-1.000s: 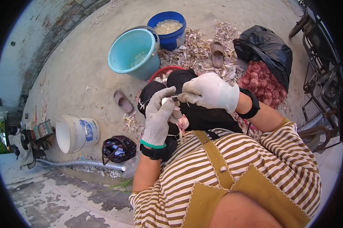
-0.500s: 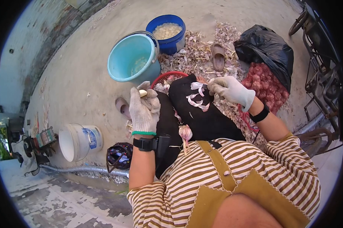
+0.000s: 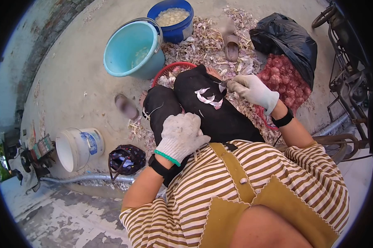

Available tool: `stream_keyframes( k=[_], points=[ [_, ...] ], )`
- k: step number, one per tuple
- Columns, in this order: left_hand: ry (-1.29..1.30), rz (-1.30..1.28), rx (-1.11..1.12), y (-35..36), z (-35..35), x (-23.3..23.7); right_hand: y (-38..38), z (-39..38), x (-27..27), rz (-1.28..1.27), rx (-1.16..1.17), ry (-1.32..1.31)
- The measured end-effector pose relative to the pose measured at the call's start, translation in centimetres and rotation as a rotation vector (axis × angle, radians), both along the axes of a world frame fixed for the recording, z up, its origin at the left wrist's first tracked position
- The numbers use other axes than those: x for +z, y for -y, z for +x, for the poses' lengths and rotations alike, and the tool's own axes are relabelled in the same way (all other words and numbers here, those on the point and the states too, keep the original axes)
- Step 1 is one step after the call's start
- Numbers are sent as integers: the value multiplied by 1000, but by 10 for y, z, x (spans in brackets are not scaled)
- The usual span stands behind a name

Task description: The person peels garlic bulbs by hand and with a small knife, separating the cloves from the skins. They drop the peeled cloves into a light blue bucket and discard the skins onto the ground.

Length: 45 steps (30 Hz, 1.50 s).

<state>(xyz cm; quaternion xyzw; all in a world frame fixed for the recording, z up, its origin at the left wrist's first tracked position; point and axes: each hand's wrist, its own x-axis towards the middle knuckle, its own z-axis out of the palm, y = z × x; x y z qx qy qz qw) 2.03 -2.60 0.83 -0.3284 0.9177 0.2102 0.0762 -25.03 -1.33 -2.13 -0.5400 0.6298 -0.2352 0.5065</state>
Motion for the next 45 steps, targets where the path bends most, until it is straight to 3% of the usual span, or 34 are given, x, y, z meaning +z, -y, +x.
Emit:
stream_keyframes(
  k=[2,6,8,9,12,15,16,17,19,21,23,25,26,28,29,31,33,37,40,42,45],
  points=[
    [181,47,-28,-9,-8,-9,3,6,-1,-18,35,-37],
    [204,-8,-80,-15,-3,-20,-1,5,-8,-134,68,-72],
    [-7,226,119,-3,8,-24,-9,6,2,-142,-9,14],
    [-120,456,286,5,8,0,-12,7,7,-149,-85,101],
    [-883,1375,681,11,37,-11,-14,5,13,-55,-131,238],
    [-1255,1437,677,2,40,-12,-12,20,22,123,-108,408],
    [-1259,1432,676,-1,38,-10,-12,30,29,141,-95,429],
    [-1304,1467,692,-4,36,-8,-13,43,33,104,-87,472],
    [-1349,1500,703,-9,33,-7,-11,72,21,-215,18,596],
    [-1402,1571,782,-14,29,-8,-15,82,48,-24,80,514],
    [-1376,1582,855,-16,21,-4,-7,92,23,-532,263,238],
    [-1339,1685,1045,-14,18,-2,-4,100,16,-557,302,156],
    [-1298,1558,850,-10,21,-8,-4,100,17,-561,307,154],
    [-1331,1399,937,-18,12,-8,-6,103,36,54,157,420],
    [-1352,1241,1018,-20,9,-8,-7,103,37,49,161,417],
    [-1373,1163,1011,-22,10,-8,-10,100,33,164,91,770],
    [-1258,712,882,-24,14,-3,-11,101,28,180,60,829],
    [-1084,548,920,-32,1,9,-12,107,38,239,10,837],
    [-1127,666,953,-30,5,12,-15,116,41,173,-182,613],
    [-1208,812,932,-27,12,14,-15,107,38,200,-74,803],
    [-1179,742,861,-30,11,19,-13,97,30,229,-12,911]
  ],
)
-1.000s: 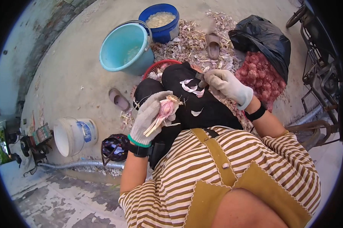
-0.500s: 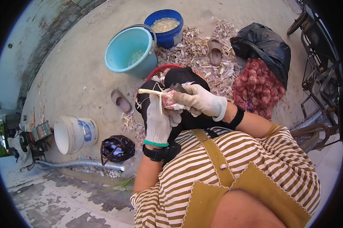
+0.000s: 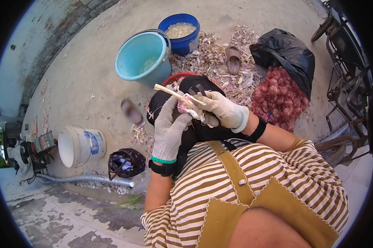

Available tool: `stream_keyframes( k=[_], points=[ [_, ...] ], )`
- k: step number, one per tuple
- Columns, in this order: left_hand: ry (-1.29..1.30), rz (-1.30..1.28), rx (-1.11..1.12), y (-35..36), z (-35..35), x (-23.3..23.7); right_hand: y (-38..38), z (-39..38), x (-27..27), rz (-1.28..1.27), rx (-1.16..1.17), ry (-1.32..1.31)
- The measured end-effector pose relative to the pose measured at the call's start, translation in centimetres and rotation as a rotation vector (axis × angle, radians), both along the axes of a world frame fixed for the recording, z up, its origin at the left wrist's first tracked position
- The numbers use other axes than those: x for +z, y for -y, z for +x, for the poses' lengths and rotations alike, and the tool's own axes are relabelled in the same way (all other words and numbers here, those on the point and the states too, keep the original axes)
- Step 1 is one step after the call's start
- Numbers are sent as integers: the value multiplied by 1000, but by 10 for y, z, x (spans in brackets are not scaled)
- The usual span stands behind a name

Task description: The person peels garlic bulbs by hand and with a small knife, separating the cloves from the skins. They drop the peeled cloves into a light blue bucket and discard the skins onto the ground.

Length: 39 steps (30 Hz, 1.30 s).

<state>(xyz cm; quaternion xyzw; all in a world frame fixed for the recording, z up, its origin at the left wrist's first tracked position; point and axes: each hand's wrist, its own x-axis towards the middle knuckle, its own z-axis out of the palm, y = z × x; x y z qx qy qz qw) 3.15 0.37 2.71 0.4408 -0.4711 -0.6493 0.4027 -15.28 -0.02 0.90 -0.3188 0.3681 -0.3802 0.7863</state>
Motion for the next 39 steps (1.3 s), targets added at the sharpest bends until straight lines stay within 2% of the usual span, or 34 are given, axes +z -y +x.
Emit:
stream_keyframes(
  k=[5,7,8,10,14,16,18,20,22,25,27,28,31,38,39],
  points=[
    [-18,30,-113,7,8,9,-6,-7,4,-140,132,121],
    [90,-72,-204,12,11,9,-5,-9,2,-182,146,154],
    [90,-73,-203,13,11,8,-5,-10,-3,-173,170,226],
    [220,-230,-117,15,11,2,-4,-12,-8,-158,217,368],
    [288,-390,42,9,3,-1,-3,-3,11,-107,30,181],
    [8,-229,12,3,-1,15,-5,0,15,-123,-13,93],
    [-9,-202,-15,0,-1,19,-4,-1,12,-90,26,63],
    [-90,-247,-26,-2,0,15,-4,0,18,-177,47,-63],
    [-105,-252,-17,-3,-3,14,-3,0,21,-179,54,-7],
    [-69,-151,41,-4,-1,13,-1,-1,18,-164,113,-64],
    [-122,-132,16,-5,1,14,-2,-3,9,-75,95,236],
    [-122,-131,16,-5,1,13,-2,-5,8,-74,94,236],
    [-90,-214,15,-7,-4,4,7,-12,9,-147,204,-14],
    [-76,-201,21,-7,-11,8,6,-2,10,-153,156,-85],
    [-100,-177,21,-8,-13,9,6,1,2,-172,126,-9]
  ],
)
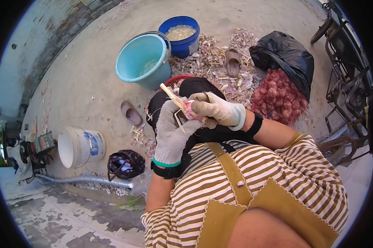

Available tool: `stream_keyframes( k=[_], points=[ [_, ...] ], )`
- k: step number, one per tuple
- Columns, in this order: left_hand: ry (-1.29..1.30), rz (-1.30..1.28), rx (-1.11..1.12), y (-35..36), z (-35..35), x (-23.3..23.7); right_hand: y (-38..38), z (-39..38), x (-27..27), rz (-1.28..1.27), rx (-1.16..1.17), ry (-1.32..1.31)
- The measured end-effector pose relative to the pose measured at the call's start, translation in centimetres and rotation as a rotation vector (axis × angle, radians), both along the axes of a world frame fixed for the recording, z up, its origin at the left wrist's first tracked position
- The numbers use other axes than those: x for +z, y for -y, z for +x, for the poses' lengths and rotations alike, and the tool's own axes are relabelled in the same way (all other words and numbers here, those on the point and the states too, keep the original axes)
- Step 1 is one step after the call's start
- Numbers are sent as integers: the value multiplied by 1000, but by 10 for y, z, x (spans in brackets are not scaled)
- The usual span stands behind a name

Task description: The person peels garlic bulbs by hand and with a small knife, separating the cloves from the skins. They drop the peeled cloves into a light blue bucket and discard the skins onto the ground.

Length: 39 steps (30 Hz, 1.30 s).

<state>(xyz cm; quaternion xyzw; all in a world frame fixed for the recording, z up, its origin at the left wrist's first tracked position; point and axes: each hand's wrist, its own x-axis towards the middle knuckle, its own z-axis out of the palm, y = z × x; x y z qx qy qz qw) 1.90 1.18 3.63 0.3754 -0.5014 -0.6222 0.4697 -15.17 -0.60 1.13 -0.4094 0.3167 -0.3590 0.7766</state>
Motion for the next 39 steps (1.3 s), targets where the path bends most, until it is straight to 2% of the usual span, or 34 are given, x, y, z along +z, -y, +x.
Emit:
stream_keyframes(
  k=[2,5,6,7,12,14,16,19,20,21,23,24,25,27,29,31,33,35,36,39],
  points=[
    [-23,30,0,-1,0,1,-5,5,-9,5,-34,161],
    [-13,80,-12,3,-3,1,-11,10,-9,9,-98,245],
    [45,7,17,4,-5,1,-16,13,-8,74,-156,230],
    [103,-65,47,5,-6,0,-15,13,-9,75,-155,230],
    [65,-33,112,3,-12,-4,-15,18,-9,208,-79,345],
    [81,-19,134,2,-13,-7,-15,19,-14,191,-97,339],
    [255,-159,209,3,-13,-14,-14,19,-14,170,-116,332],
    [390,-109,245,-3,-14,-2,-11,18,-6,34,-180,191],
    [262,-10,196,-2,-12,-3,-11,18,-4,45,-157,199],
    [262,-11,196,-1,-13,-6,-11,17,-3,55,-133,206],
    [89,-213,238,1,-17,-13,-11,19,-5,9,-186,185],
    [76,-212,140,2,-11,-14,-10,21,-4,-36,-239,166],
    [77,-213,140,3,-6,-15,-9,20,-2,-38,-239,166],
    [273,-387,31,6,0,-17,-3,15,5,54,-250,273],
    [318,-392,45,4,1,-14,0,9,-2,59,-208,272],
    [224,-59,-8,1,0,-2,-1,12,1,12,-285,210],
    [204,-82,34,4,-3,-7,-2,11,5,1,-243,227],
    [103,76,-20,6,-2,-7,-1,17,3,-14,-366,302],
    [102,75,-20,8,-1,-6,-1,17,5,-15,-366,302],
    [46,201,-94,10,-1,-2,-1,16,14,-96,-343,206]
  ],
)
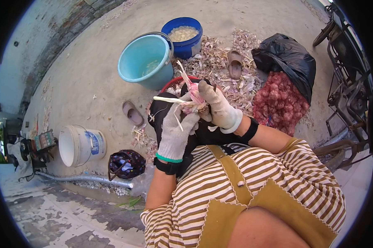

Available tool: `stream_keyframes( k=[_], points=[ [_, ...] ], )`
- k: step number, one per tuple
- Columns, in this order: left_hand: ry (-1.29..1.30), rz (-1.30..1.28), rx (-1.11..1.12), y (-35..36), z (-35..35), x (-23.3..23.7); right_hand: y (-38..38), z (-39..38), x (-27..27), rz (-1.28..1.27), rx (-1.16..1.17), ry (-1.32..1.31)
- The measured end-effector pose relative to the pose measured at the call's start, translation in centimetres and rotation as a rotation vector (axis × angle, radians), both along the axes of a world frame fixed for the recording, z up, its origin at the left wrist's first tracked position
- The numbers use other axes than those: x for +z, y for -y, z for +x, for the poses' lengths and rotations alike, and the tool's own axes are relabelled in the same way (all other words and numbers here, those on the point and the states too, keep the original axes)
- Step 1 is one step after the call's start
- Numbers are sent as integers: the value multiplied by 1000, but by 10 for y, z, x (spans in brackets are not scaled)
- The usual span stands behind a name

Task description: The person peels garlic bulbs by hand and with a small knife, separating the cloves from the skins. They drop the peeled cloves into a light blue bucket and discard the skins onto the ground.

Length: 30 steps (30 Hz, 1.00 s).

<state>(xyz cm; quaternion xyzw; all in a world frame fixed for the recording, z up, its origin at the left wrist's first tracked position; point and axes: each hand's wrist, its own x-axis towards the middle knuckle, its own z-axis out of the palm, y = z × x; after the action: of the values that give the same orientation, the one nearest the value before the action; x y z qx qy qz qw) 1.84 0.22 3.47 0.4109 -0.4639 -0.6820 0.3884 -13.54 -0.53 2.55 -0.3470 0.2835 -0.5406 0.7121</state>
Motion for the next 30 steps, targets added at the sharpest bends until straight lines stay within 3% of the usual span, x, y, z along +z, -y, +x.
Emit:
stream_keyframes(
  k=[6,9,11,17,21,22,25,26,28,29,30],
  points=[
    [136,-142,56,3,1,-14,4,-3,-11,134,85,70],
    [157,-85,126,1,-1,-13,6,2,-7,197,-23,17],
    [6,35,134,0,-3,-12,5,0,-11,47,75,53],
    [-316,112,115,2,5,-20,13,-6,-22,132,63,259],
    [-456,118,143,8,17,-28,16,-19,-20,246,-3,167],
    [-489,100,155,8,22,-28,12,-25,-24,157,22,171],
    [-504,128,183,10,31,-34,3,-46,-20,192,75,-234],
    [-534,142,179,11,32,-37,0,-44,-20,194,77,-234],
    [-525,164,204,11,30,-37,-12,-40,-15,75,211,-766],
    [-515,182,229,10,29,-36,-14,-40,-24,36,285,-887],
    [-515,186,228,10,29,-35,-13,-38,-19,-18,372,-1252]
  ],
)
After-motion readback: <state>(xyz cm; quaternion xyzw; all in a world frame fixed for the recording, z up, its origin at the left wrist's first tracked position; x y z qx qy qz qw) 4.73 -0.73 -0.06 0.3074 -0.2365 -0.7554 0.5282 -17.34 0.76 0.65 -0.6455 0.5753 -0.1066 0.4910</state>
